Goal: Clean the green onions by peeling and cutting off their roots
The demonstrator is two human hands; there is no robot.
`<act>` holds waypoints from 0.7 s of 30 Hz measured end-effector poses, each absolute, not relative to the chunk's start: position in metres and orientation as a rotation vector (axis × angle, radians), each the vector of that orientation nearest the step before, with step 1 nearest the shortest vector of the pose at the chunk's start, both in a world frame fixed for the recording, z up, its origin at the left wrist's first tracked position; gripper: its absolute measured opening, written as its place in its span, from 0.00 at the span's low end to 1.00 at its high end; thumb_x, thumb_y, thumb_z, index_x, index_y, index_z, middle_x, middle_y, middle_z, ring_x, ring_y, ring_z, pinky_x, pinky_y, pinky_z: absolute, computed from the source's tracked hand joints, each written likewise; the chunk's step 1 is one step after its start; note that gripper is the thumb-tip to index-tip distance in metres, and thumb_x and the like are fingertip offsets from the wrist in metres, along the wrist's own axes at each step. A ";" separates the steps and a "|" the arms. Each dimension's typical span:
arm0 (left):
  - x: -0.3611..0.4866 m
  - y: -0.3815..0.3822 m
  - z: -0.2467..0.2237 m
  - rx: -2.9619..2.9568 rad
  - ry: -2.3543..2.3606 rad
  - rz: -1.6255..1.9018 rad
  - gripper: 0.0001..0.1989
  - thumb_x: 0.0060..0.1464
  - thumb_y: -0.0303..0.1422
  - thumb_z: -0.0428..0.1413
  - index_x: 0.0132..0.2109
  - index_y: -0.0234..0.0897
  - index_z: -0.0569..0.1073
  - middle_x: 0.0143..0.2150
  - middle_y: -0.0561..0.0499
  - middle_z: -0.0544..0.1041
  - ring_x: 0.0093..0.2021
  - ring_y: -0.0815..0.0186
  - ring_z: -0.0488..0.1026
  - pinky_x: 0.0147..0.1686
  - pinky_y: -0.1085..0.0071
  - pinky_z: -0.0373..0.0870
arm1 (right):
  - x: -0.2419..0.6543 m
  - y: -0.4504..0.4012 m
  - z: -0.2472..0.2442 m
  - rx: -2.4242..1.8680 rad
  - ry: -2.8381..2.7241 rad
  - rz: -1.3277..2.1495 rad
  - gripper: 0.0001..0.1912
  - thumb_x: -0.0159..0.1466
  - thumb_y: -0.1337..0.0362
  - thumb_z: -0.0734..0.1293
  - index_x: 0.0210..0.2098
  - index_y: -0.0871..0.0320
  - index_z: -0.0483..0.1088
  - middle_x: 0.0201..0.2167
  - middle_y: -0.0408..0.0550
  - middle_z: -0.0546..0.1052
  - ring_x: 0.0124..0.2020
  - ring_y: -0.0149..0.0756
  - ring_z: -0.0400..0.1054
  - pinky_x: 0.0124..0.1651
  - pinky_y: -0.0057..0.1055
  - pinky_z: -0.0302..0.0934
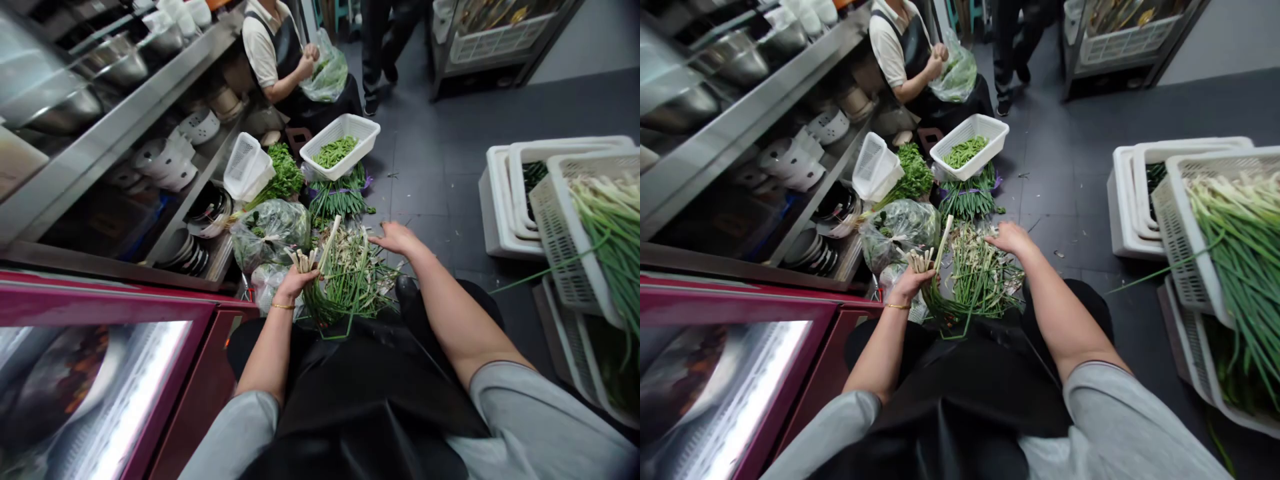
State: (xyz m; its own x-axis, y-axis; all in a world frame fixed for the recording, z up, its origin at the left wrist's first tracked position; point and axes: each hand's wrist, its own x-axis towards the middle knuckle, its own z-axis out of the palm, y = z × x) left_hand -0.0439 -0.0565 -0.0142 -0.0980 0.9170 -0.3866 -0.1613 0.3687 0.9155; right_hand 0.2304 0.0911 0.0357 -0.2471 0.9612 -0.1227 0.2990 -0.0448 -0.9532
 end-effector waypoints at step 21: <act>-0.035 -0.018 0.140 1.551 1.169 0.917 0.14 0.48 0.38 0.62 0.34 0.28 0.75 0.30 0.47 0.78 0.39 0.63 0.75 0.49 0.62 0.69 | 0.070 0.033 0.260 -0.544 -2.708 0.336 0.31 0.66 0.49 0.61 0.58 0.68 0.64 0.55 0.57 0.71 0.60 0.47 0.61 0.62 0.41 0.54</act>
State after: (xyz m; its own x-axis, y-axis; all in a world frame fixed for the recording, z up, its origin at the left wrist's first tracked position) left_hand -0.0346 -0.0182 0.1400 0.2604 0.9653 0.0204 0.2501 -0.0878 0.9642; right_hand 0.0696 0.0327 0.2597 -0.8620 0.4110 0.2965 0.3261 0.8977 -0.2963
